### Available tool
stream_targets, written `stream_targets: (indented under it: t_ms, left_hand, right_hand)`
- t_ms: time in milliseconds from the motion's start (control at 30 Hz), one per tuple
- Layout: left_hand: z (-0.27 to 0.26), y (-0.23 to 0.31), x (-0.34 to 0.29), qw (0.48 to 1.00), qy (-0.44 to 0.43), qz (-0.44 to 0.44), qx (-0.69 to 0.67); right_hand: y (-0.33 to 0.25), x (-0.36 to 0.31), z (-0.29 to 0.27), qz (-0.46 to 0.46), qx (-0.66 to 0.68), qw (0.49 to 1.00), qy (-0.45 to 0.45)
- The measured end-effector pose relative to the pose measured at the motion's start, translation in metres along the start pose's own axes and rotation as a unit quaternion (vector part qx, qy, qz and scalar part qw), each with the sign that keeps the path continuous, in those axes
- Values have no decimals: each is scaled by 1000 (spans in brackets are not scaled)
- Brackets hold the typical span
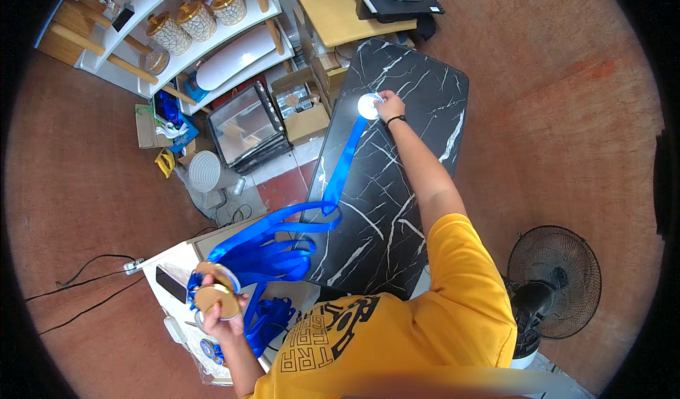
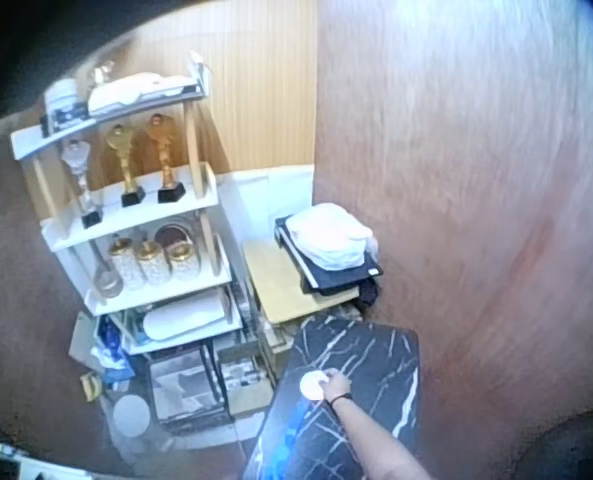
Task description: The person assembles medals by attaching blue ribbons to round medal blanks on a marble-patterned table. They handle multiple ribbons and medal blanks, threading the ribbon through the medal and arranging them on the table.
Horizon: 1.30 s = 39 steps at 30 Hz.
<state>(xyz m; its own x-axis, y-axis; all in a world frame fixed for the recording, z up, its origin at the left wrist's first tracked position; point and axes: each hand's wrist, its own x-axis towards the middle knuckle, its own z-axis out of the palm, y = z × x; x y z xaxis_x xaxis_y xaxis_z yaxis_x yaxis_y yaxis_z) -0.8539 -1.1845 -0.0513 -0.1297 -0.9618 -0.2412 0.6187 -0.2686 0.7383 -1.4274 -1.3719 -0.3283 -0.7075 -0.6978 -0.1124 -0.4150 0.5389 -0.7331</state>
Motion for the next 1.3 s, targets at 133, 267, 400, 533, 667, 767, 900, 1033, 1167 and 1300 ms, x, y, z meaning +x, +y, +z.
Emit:
stream_targets:
  t_ms: [133, 267, 400, 533, 667, 767, 900, 1033, 1167, 1300]
  left_hand:
    - [-14, 30, -14, 998, 2, 53, -23]
    - [-18, 55, -18, 992, -76, 90, -36]
    - [-16, 54, -15, 989, -104, 94, -39]
    - [-11, 44, -18, 993, -81, 68, -43]
    - [-11, 35, -21, 990, -94, 54, -94]
    - [-14, 34, -24, 990, -93, 45, -96]
    - [-14, 31, -27, 990, -81, 46, -103]
    - [-3, 26, -21, 992, -97, 38, -76]
    - [23, 6, 0, 994, -90, -57, -28]
    - [44, -52, 2, 968, -100, -202, 110]
  right_hand:
    - [-16, -32, -9, -89, -71, 987, 111]
    - [-29, -96, -7, -123, -76, 984, 108]
    - [-45, -190, 9, -139, -105, 985, -8]
    - [-54, -249, 10, -148, -203, 967, -36]
    - [-48, -255, -12, -91, -205, 972, -75]
    - [-41, -251, -30, -66, -233, 963, -123]
    - [-32, -223, -33, -135, -192, 967, -100]
    - [-25, -163, -18, -160, -135, 978, 3]
    - [-32, -147, -13, -154, -31, 988, 10]
    - [-46, -187, -24, -46, 186, 945, -265]
